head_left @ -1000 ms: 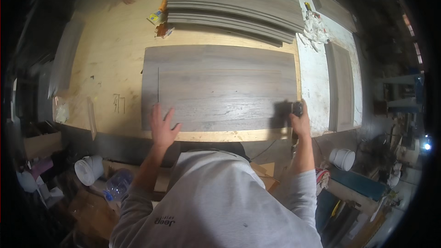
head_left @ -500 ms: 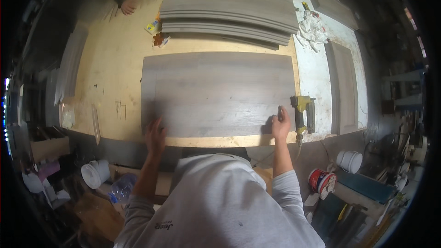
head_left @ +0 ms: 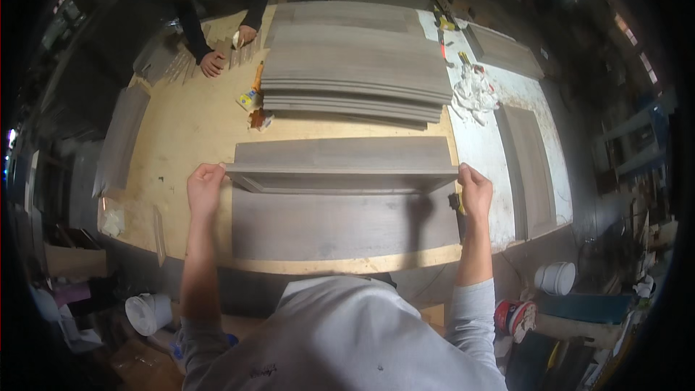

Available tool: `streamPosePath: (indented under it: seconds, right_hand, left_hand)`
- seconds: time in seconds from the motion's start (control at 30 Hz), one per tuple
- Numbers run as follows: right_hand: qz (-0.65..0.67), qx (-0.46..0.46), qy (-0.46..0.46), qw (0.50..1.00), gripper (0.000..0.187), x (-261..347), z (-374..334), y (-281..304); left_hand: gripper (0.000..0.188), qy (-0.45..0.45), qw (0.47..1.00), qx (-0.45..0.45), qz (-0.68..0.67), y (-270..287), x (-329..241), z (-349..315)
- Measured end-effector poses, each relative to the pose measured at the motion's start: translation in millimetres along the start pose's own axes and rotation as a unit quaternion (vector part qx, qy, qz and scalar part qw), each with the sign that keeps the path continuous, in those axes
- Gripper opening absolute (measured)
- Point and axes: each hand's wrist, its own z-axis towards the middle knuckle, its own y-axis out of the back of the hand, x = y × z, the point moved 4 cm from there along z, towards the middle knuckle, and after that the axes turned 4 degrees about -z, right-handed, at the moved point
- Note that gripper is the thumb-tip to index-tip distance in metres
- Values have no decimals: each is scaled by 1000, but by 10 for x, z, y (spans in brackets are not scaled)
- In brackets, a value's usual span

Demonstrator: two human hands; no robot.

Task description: Assembling and finishing wooden panels using a nail gun and glue in a workshop environment.

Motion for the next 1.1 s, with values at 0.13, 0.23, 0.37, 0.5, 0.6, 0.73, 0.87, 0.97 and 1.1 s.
streamPosePath:
  seconds: [0.13,0.23,0.37,0.5,0.6,0.73,0.87,0.97,1.1]
  right_hand:
    - [2,16,-9,1000,44,27,77,-50]
    - [23,43,17,999,45,-46,150,-112]
    - [42,18,31,998,49,-33,158,-36]
    - [28,27,30,999,48,-73,199,-84]
    - [73,57,34,995,58,-139,150,-165]
    - [144,159,-98,972,86,-1114,250,-554]
    - [197,141,-66,968,90,-991,-42,-847]
    - [177,135,-92,971,77,-1150,-342,-631]
    - [169,88,-165,968,61,-1875,-1028,-308]
  left_hand:
    - [21,12,1000,-17,19,20,-40,30]
    - [24,20,998,-58,25,71,-21,-27]
    - [43,-55,998,-9,39,-75,-4,1]
    - [54,-20,999,-32,3,-142,97,-146]
    - [60,4,998,-42,56,-97,50,-259]
    - [66,24,997,32,62,-241,283,-192]
    - [77,50,992,10,116,-325,1055,-94]
    - [76,71,985,38,152,-336,1450,-49]
    - [65,56,973,101,199,-350,1591,-165]
